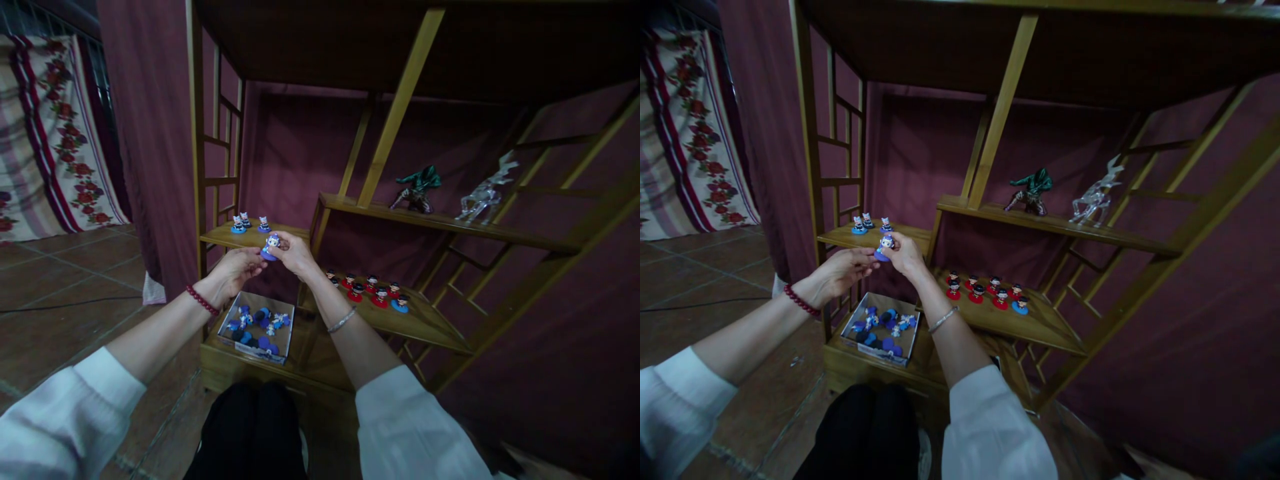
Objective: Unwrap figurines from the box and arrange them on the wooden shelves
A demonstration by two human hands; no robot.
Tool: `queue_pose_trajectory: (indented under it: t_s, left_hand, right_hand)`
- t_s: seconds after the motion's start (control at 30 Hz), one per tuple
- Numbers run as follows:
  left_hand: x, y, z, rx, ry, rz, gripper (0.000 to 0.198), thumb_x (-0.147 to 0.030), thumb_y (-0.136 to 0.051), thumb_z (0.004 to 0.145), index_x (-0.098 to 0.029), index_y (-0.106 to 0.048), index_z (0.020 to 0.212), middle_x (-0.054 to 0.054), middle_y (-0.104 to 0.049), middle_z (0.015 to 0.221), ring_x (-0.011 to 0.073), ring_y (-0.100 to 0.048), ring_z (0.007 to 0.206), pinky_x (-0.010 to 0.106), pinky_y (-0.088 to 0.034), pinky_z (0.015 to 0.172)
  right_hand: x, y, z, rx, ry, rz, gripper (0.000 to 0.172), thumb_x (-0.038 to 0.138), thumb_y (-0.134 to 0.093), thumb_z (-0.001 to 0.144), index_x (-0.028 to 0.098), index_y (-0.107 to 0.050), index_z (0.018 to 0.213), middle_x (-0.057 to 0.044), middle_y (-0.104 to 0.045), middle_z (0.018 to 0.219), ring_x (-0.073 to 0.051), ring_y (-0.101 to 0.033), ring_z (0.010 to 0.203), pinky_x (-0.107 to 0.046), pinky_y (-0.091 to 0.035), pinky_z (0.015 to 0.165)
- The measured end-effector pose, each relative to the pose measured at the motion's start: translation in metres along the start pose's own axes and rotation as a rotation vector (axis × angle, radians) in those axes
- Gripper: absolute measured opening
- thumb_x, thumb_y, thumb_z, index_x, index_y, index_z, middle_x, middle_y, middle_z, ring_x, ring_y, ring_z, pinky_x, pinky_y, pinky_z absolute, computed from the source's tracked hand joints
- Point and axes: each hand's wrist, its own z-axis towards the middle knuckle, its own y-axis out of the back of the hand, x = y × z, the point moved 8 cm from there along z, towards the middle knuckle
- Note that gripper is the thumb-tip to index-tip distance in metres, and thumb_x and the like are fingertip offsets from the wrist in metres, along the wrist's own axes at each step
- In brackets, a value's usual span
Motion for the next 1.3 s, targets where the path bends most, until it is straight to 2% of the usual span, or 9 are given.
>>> queue_pose_trajectory:
  t_s: [0.17,0.37,0.77,0.93,1.03,1.17,1.3]
  left_hand:
    - [-0.005,0.0,0.008,0.0,-0.036,0.045,0.028,0.004,-0.055,0.061,-0.009,-0.056,0.086,0.003,-0.063,0.063,0.0085,-0.058,0.052,0.016,-0.034,0.044]
    - [-0.009,-0.002,0.016,0.027,-0.058,0.06,0.027,0.0,-0.057,0.061,-0.01,-0.056,0.086,0.004,-0.064,0.068,0.0088,-0.059,0.053,0.017,-0.032,0.044]
    - [-0.016,-0.009,0.028,0.022,-0.153,0.15,0.015,-0.001,-0.063,0.056,-0.01,-0.056,0.067,0.0,-0.058,0.054,0.0077,-0.054,0.05,0.017,-0.032,0.044]
    - [-0.022,-0.005,0.038,-0.056,-0.223,0.307,0.024,-0.008,-0.071,0.055,-0.011,-0.057,0.075,-0.002,-0.055,0.052,0.007,-0.049,0.047,0.018,-0.03,0.045]
    - [-0.029,-0.007,0.044,-0.053,-0.305,0.434,0.021,-0.012,-0.072,0.055,-0.012,-0.059,0.072,-0.004,-0.055,0.051,0.0066,-0.046,0.046,0.019,-0.033,0.048]
    - [-0.037,-0.005,0.055,-0.053,-0.419,0.617,0.016,-0.018,-0.072,0.057,-0.014,-0.064,0.071,0.0,-0.061,0.058,0.0118,-0.054,0.057,0.022,-0.039,0.056]
    - [-0.039,0.003,0.071,-0.106,-0.413,0.784,0.02,-0.024,-0.073,0.058,-0.018,-0.067,0.076,0.002,-0.067,0.066,0.0172,-0.06,0.071,0.024,-0.042,0.063]
  right_hand:
    - [0.003,-0.001,0.006,0.027,-0.036,0.069,0.037,0.008,-0.061,0.068,0.015,-0.06,0.104,0.001,-0.066,0.077,-0.009,-0.06,0.067,-0.024,-0.051,0.072]
    - [0.004,0.003,0.014,0.032,-0.051,0.071,0.037,0.007,-0.061,0.067,0.015,-0.06,0.103,0.001,-0.066,0.076,-0.009,-0.06,0.065,-0.023,-0.051,0.069]
    - [-0.002,0.007,0.027,-0.013,-0.044,-0.042,0.034,0.01,-0.063,0.067,0.016,-0.061,0.1,0.0,-0.068,0.079,-0.012,-0.063,0.072,-0.027,-0.051,0.074]
    - [-0.01,0.006,0.037,-0.04,-0.055,-0.076,0.035,0.012,-0.064,0.066,0.015,-0.06,0.101,-0.001,-0.069,0.079,-0.012,-0.063,0.071,-0.026,-0.051,0.071]
    - [-0.012,0.005,0.042,-0.049,-0.054,-0.103,0.032,0.013,-0.064,0.067,0.014,-0.06,0.099,-0.001,-0.069,0.079,-0.012,-0.063,0.07,-0.025,-0.051,0.07]
    - [-0.011,0.005,0.046,-0.056,-0.075,-0.143,0.027,0.013,-0.064,0.068,0.015,-0.061,0.095,-0.002,-0.069,0.08,-0.012,-0.063,0.071,-0.024,-0.051,0.069]
    - [-0.013,0.005,0.051,-0.072,-0.094,-0.182,0.028,0.014,-0.067,0.065,0.015,-0.063,0.093,-0.003,-0.07,0.08,-0.015,-0.064,0.073,-0.027,-0.051,0.072]
